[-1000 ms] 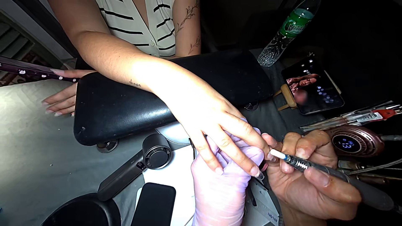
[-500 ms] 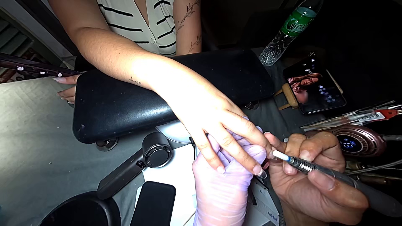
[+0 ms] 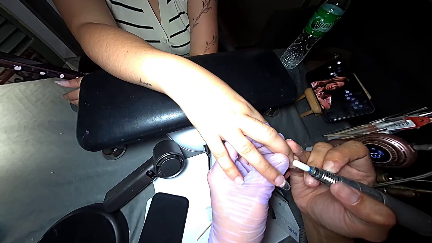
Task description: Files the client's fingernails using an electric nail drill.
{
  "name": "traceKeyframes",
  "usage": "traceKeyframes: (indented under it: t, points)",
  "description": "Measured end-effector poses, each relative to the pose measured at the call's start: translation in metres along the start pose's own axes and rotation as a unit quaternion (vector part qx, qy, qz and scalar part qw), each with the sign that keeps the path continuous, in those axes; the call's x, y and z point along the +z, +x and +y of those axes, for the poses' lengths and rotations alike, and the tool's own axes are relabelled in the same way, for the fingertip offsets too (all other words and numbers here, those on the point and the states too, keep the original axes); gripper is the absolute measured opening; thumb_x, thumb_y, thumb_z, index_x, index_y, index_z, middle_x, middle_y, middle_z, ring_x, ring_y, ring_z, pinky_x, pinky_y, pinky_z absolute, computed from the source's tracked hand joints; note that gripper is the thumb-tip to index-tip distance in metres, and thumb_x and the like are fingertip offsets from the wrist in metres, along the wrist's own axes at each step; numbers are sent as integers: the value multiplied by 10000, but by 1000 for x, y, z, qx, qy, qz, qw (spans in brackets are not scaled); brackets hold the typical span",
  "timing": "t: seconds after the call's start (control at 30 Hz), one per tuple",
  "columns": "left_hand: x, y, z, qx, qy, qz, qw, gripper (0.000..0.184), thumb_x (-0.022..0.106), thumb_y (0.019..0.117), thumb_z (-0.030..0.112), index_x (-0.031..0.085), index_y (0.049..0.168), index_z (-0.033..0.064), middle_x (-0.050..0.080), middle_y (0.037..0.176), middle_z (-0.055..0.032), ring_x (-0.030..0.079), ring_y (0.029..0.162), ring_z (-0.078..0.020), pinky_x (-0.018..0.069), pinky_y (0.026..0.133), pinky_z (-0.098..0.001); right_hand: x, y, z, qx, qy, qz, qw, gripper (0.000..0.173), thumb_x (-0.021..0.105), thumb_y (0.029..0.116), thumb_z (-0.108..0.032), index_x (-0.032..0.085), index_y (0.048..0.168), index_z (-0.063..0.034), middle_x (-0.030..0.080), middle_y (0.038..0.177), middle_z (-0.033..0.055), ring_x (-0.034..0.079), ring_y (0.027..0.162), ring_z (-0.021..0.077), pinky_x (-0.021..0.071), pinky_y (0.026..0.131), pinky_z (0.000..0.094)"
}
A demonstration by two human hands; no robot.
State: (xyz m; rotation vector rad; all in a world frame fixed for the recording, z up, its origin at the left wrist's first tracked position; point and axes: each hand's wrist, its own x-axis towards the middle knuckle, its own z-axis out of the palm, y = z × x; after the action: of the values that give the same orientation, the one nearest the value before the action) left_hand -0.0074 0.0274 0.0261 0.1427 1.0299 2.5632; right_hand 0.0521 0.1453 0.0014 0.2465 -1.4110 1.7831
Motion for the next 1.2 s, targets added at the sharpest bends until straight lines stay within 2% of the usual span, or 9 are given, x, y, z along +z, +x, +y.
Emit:
traceKeyframes:
  t: [0.27, 0.4, 0.63, 0.73, 0.83, 0.93, 1.03, 1.1, 1.2]
  points:
    - [0, 0, 0, 0, -2, 3, 1000, 332, 754, 761, -130, 618, 1050, -42, 743, 931, -99, 732, 917, -138, 602, 860, -269, -2, 0, -4, 4, -7, -21, 1000, 171, 698, 945, -160, 649, 1095, -95, 706, 932, -10, 741, 960, 162, 607, 979, 344]
    - [1, 1, 1, 2, 5, 1, 1000, 330, 740, 766, -140, 615, 1058, -49, 741, 917, -103, 734, 896, -141, 606, 843, -267, -2, 0, -4, -2, -34, -20, 999, 166, 698, 936, -155, 653, 1085, -98, 695, 917, -27, 732, 919, 128, 605, 981, 329]
    - [1, 0, 0, 1, -6, 5, 1000, 323, 752, 755, -141, 621, 1033, -40, 739, 907, -99, 733, 890, -140, 607, 838, -271, -4, 1, -7, -9, -56, -41, 998, 179, 689, 931, -134, 650, 1101, -93, 710, 956, -16, 740, 973, 150, 607, 993, 340]
    - [1, 0, 1, 1, -2, 2, 1000, 320, 743, 759, -144, 619, 1032, -33, 742, 907, -88, 733, 899, -128, 603, 848, -261, -4, 1, -8, -4, -45, -39, 998, 168, 695, 929, -139, 647, 1082, -91, 687, 924, -19, 732, 951, 153, 604, 996, 357]
    - [1, -1, 1, -4, -8, 5, 1000, 318, 743, 755, -148, 626, 1029, -38, 741, 909, -93, 733, 900, -136, 606, 846, -270, -4, 1, -7, -12, -57, -38, 998, 169, 688, 944, -160, 649, 1097, -100, 696, 932, -27, 731, 936, 135, 607, 982, 335]
    - [0, 0, 1, -3, 2, 5, 1000, 321, 741, 759, -144, 623, 1042, -47, 741, 911, -97, 734, 892, -138, 608, 845, -273, -5, 1, -6, -16, -62, -45, 997, 175, 692, 935, -152, 655, 1097, -98, 700, 938, -21, 737, 959, 150, 605, 998, 351]
    - [-1, 0, -1, -31, -25, -8, 999, 325, 723, 792, -126, 592, 1079, -47, 732, 941, -114, 730, 921, -154, 603, 867, -288, -8, 4, -11, 3, -21, -41, 999, 167, 699, 948, -207, 659, 1070, -100, 706, 911, 6, 741, 947, 193, 607, 985, 385]
    - [-2, 0, -3, -60, -76, -24, 995, 342, 711, 817, -133, 569, 1118, -54, 726, 968, -135, 728, 952, -178, 594, 902, -314, -12, 11, -15, 16, 32, -32, 999, 169, 703, 939, -191, 679, 1055, -71, 720, 899, 46, 747, 932, 240, 614, 958, 415]
    - [0, -1, -4, -82, -113, -27, 990, 328, 688, 832, -148, 576, 1124, -48, 735, 995, -142, 734, 976, -189, 594, 917, -319, -14, 20, -19, 27, 30, -52, 998, 156, 688, 939, -156, 689, 1058, -55, 720, 880, 43, 749, 887, 222, 630, 922, 401]
